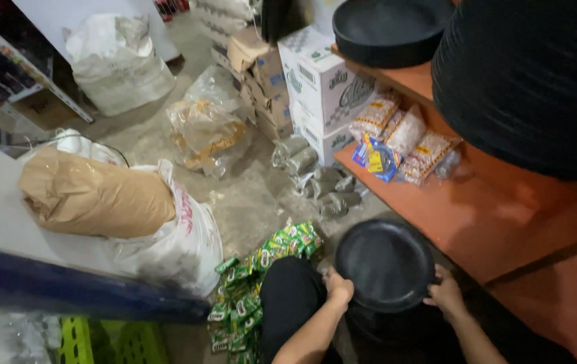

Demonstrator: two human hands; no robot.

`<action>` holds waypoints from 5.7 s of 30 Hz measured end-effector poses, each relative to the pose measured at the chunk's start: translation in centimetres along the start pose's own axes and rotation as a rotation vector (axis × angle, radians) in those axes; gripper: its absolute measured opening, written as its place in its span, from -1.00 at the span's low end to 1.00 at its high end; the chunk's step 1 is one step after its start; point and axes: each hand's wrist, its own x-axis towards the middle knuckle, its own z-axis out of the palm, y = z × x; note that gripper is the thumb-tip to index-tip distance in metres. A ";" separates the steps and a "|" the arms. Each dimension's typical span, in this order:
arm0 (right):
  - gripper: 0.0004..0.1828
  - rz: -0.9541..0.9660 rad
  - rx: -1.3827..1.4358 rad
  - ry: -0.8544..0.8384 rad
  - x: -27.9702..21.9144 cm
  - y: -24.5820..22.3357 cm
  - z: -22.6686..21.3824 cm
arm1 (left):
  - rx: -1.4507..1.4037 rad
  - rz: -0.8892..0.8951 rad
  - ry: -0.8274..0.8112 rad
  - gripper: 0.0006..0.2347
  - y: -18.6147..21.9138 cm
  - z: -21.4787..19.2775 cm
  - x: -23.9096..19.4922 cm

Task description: Stacking and organizing black plastic trays in a storage room.

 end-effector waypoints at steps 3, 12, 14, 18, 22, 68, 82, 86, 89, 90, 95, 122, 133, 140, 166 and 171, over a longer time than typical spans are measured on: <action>-0.20 -0.137 0.070 -0.131 -4.4 -8.0 -0.1 | -0.315 0.004 -0.052 -0.30 8.2 -6.5 -1.4; -0.16 -0.672 0.464 -0.440 -11.5 -25.1 2.4 | -0.980 0.374 -0.136 -0.30 22.4 -21.8 2.6; -0.17 -0.672 0.500 -0.416 -12.3 -28.3 3.4 | -1.061 0.371 -0.121 -0.38 26.7 -24.3 2.2; -0.26 -0.908 0.642 -0.392 -10.7 -33.0 4.7 | -1.208 0.447 -0.099 -0.50 32.8 -26.4 4.4; -0.26 -1.011 0.617 -0.350 -9.4 -38.6 5.0 | -1.247 0.579 -0.096 -0.52 38.8 -26.8 8.6; -0.05 -1.139 -0.326 0.425 4.4 -49.9 7.4 | -0.191 0.854 0.322 -0.46 56.4 -13.5 24.0; -0.58 -1.144 -0.647 0.025 6.3 -19.4 3.5 | 0.154 0.600 -0.203 -0.38 25.3 -3.8 15.3; -0.56 -0.563 -0.878 -0.126 10.5 -9.2 0.9 | 0.020 0.312 -0.410 -0.36 17.0 -0.6 7.4; -0.36 -0.458 -0.987 0.089 15.0 1.8 1.3 | -0.008 0.056 -0.344 -0.33 13.2 0.7 1.0; -0.17 -0.365 -1.150 0.263 15.8 4.5 1.5 | 0.086 -0.031 -0.233 -0.33 12.0 1.0 -0.6; -0.35 0.051 -1.004 -0.230 14.9 15.8 0.9 | 0.615 -0.070 -0.334 -0.34 -1.0 6.7 0.1; -0.42 0.234 -0.580 -0.130 16.2 12.3 -2.1 | 0.025 -0.501 -0.600 -0.46 1.7 -0.2 0.8; -0.08 -0.155 0.417 -0.384 -2.2 -9.5 -0.6 | -0.384 -0.143 -0.405 -0.29 16.4 -16.4 -1.1; 0.03 -0.461 0.392 -0.489 -10.4 -23.8 0.2 | -0.764 0.120 -0.390 -0.23 22.9 -23.8 0.6; -0.01 -0.888 0.817 -0.308 1.8 -50.6 7.1 | -0.995 0.726 -0.013 -0.25 50.7 -20.6 14.5; 0.07 -0.901 0.886 -0.237 3.4 -53.3 8.3 | -0.712 0.786 0.209 -0.41 53.2 -17.1 19.6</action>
